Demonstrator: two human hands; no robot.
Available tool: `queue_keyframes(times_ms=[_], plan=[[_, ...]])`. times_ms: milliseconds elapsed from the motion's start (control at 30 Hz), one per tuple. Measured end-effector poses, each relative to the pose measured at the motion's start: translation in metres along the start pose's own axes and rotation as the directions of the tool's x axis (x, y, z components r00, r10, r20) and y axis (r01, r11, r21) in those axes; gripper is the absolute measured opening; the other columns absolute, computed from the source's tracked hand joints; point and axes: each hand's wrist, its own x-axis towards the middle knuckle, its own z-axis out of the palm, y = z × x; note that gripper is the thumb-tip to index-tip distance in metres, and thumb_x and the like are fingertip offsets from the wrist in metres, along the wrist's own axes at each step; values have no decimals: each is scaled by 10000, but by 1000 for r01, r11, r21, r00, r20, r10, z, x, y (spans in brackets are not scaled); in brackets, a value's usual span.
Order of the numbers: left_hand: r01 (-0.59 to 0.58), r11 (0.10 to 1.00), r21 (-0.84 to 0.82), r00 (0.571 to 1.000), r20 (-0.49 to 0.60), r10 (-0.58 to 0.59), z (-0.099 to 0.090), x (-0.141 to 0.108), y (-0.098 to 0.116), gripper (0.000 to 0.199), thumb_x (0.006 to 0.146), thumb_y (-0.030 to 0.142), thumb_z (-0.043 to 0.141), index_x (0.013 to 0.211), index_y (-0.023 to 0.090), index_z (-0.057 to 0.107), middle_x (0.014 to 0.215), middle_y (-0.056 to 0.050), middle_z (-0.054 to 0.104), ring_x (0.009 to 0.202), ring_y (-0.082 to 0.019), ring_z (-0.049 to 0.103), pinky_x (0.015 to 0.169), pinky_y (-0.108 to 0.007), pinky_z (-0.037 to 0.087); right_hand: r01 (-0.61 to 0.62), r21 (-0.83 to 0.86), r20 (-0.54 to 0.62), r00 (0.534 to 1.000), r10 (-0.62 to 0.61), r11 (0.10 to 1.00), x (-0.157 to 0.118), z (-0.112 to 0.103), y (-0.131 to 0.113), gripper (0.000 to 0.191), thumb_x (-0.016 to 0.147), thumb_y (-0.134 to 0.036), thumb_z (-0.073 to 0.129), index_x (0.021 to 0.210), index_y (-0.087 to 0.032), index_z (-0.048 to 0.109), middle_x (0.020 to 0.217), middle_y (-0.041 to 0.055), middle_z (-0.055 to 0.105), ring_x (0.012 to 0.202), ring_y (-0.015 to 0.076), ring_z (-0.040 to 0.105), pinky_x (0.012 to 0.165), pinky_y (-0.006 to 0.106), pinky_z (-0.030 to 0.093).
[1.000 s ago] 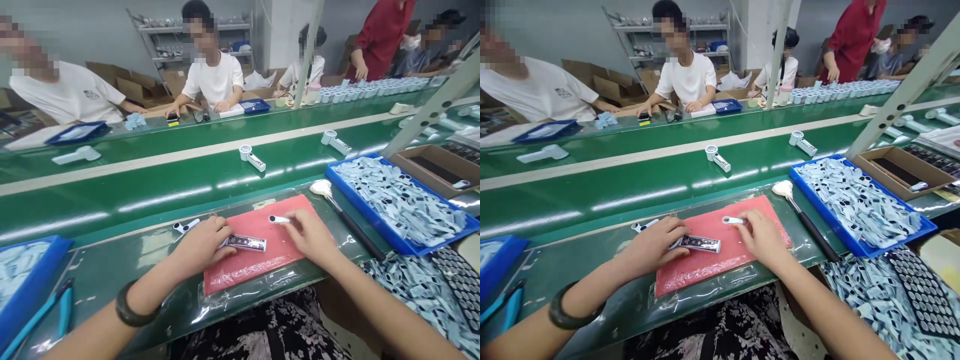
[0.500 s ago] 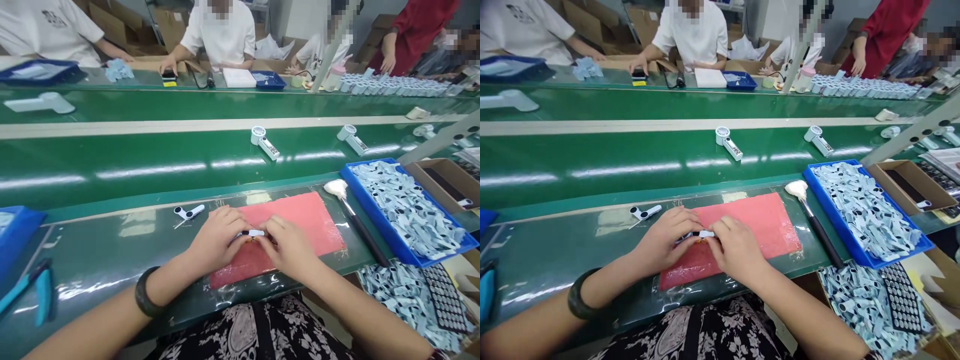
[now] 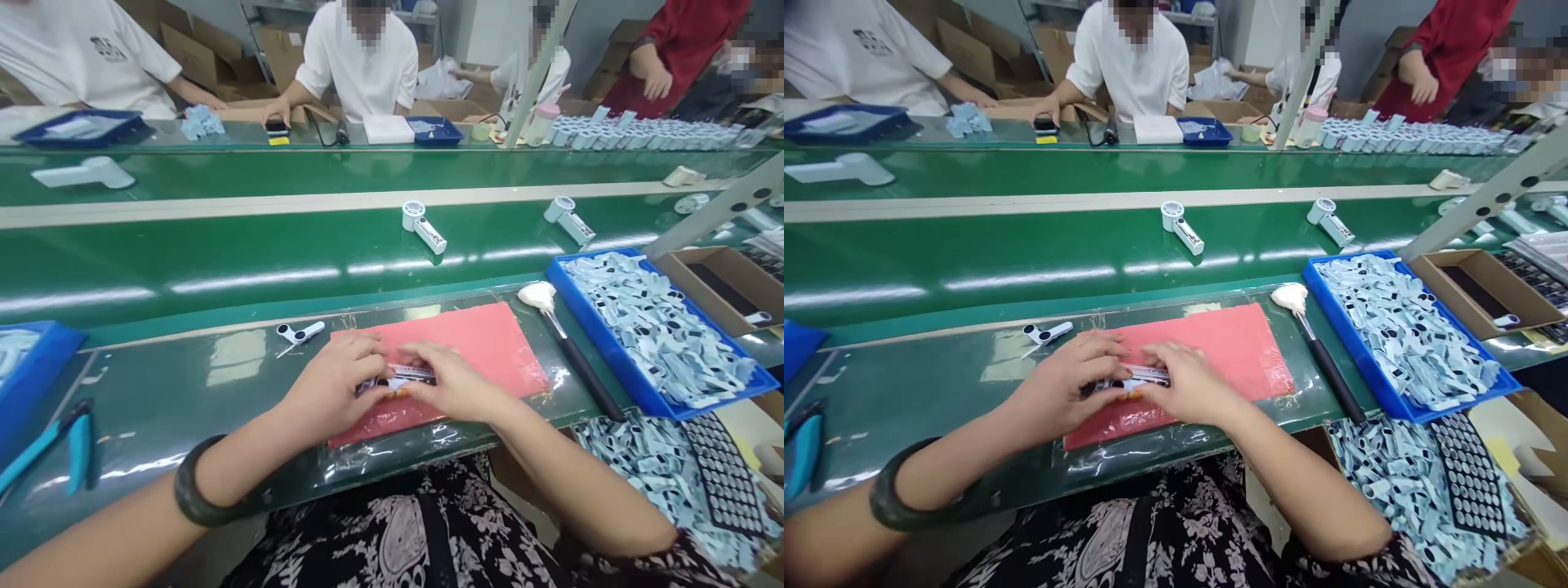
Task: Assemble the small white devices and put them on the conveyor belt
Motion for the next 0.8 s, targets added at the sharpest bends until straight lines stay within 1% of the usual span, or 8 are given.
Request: queue_keyframes(times_ms=[133,367,500,600,633,700,767,800], plan=[[71,993,99,996,48,-76,6,-11,17,212,995,283,531,1168,193,614,1191,-19,659,1187,-238,566,989,-488,471,62,-199,31,998,-57,978,-14,6,-9,435,964,-383,607,1376,-244,597,1221,27,603,1157,233,507,1038,477,417],[82,996,40,989,118,-87,7,-7,15,233,971,317,575,1150,185,647,1142,-39,649,1122,-229,547,985,-438,452,119,-217,-14,992,-125,969,-15,9,-5,415,987,-335,574,1383,-211,570,1218,13,595,1146,190,499,1020,400,431],[52,978,200,999,-6,-52,9,-13,19,264,950,313,607,1157,154,648,1191,-60,631,1193,-250,502,1027,-436,400,194,-191,-40,978,-205,962,-20,14,1,348,1012,-331,514,1347,-247,559,1271,-6,599,1187,171,523,1058,391,432],[55,956,287,989,-148,-13,19,-10,17,228,970,313,535,1002,155,697,1088,-59,646,1048,-214,535,955,-383,418,160,-315,-199,953,-230,935,-14,23,26,268,1060,-384,408,1270,-306,556,1195,-48,662,1064,161,627,903,382,506],[54,960,276,992,-122,-21,20,-6,11,247,960,286,529,1068,161,712,1077,-56,651,1011,-196,541,912,-349,429,186,-429,-234,922,-308,884,-6,25,38,264,1058,-394,401,1258,-309,552,1158,-36,671,1020,185,639,856,405,505],[131,952,277,987,51,-150,19,6,-3,287,969,332,518,1121,207,727,1092,-12,662,1023,-200,541,896,-366,430,312,-614,-256,790,-557,725,12,26,59,284,1034,-386,407,1249,-287,564,1170,8,673,1007,234,645,815,433,491],[192,952,238,943,225,-247,10,20,-15,343,981,368,528,1235,219,703,1190,2,647,1096,-192,537,939,-358,434,436,-615,-255,678,-689,657,25,22,71,292,976,-353,479,1249,-309,571,1056,23,698,904,216,670,778,414,508],[203,954,222,922,284,-262,4,27,-19,369,989,384,529,1285,224,681,1226,8,639,1132,-177,533,988,-346,428,386,-499,-218,810,-544,776,27,19,73,369,956,-390,490,1320,-367,541,1132,40,685,1035,253,663,910,474,515]])
